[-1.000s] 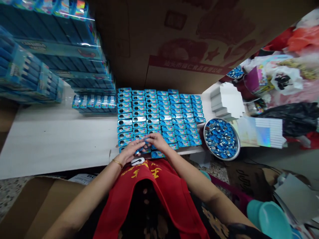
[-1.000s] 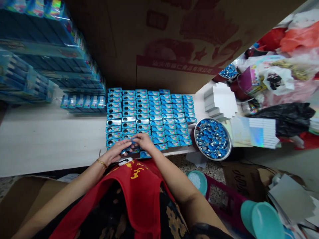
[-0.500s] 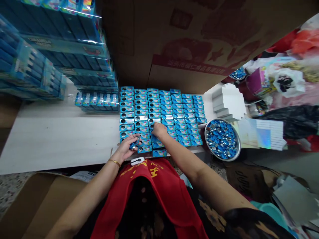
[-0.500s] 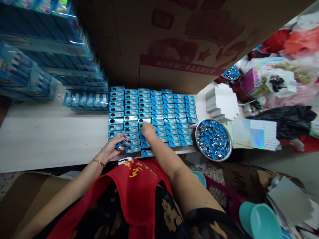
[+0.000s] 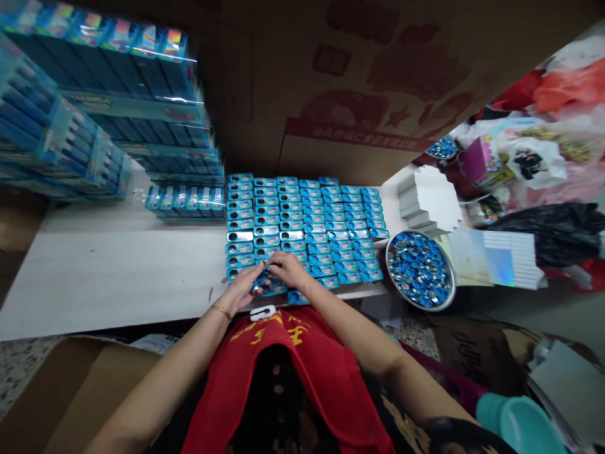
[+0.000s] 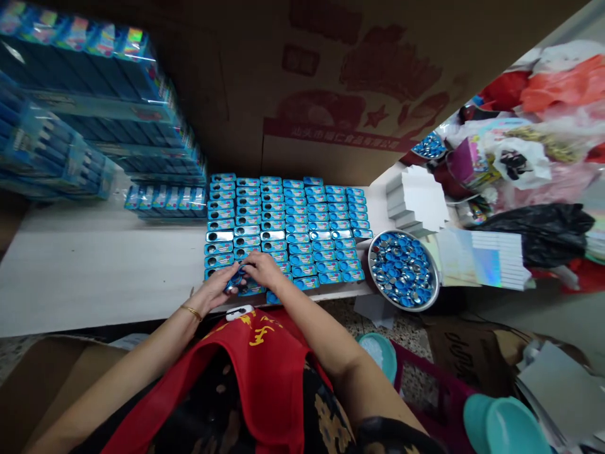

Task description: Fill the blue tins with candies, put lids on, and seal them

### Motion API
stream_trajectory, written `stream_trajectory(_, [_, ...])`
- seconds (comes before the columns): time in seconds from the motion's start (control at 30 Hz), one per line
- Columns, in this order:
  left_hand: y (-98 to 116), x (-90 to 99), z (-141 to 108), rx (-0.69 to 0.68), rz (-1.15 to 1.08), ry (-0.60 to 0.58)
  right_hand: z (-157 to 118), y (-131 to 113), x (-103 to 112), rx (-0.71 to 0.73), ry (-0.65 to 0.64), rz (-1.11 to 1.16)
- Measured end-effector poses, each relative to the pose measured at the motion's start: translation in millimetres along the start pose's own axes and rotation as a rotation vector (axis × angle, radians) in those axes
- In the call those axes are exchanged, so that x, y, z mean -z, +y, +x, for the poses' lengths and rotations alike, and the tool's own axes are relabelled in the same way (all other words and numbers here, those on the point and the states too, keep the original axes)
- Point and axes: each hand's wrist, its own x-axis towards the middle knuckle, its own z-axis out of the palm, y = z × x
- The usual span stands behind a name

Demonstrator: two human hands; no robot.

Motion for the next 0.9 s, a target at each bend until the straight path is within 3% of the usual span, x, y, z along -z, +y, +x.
stream_trajectory(0.1, [2.5,-0.1,0.4,0.076,-0.171,-0.037,6.9,16.4,11.3,-0.277,0.103,-0.025])
stream_trajectory(0.2, [8.2,3.6,-1.3,0.122,-0.34,-0.04,20.0,32.0,29.5,-0.521,0.183,-0.218])
stream_trajectory(0.37, [14.1,7.5,-4.2,0.112,-0.451,-0.003,51.3,33.0,40.3,-0.61,0.008,-0.578])
stream_trajectory(0.5, [14.3,6.3,-2.9,0.104,-0.472,-0.012,73.2,31.4,39.4,-0.677,-0.11,-0.626])
stream_trajectory(0.63, [15.5,3.7,-1.2,0.079,-0.495,-0.026,78.9,34.1,43.6,-0.676,-0.127,-0.631])
stream_trajectory(0.77, [19.2,2.5,0.7,0.052,-0.523,-0.037,61.7,21.4,46.4,-0.612,-0.118,-0.635])
stream_trajectory(0.83, [21.2,2.3,2.7,0.046,-0.536,-0.017,46.0,8.2,41.9,-0.453,-0.053,-0.572])
stream_trajectory(0.9, [22.7,1.2,5.8,0.026,-0.54,0.002,30.1,-6.8,31.8,-0.204,-0.02,-0.441])
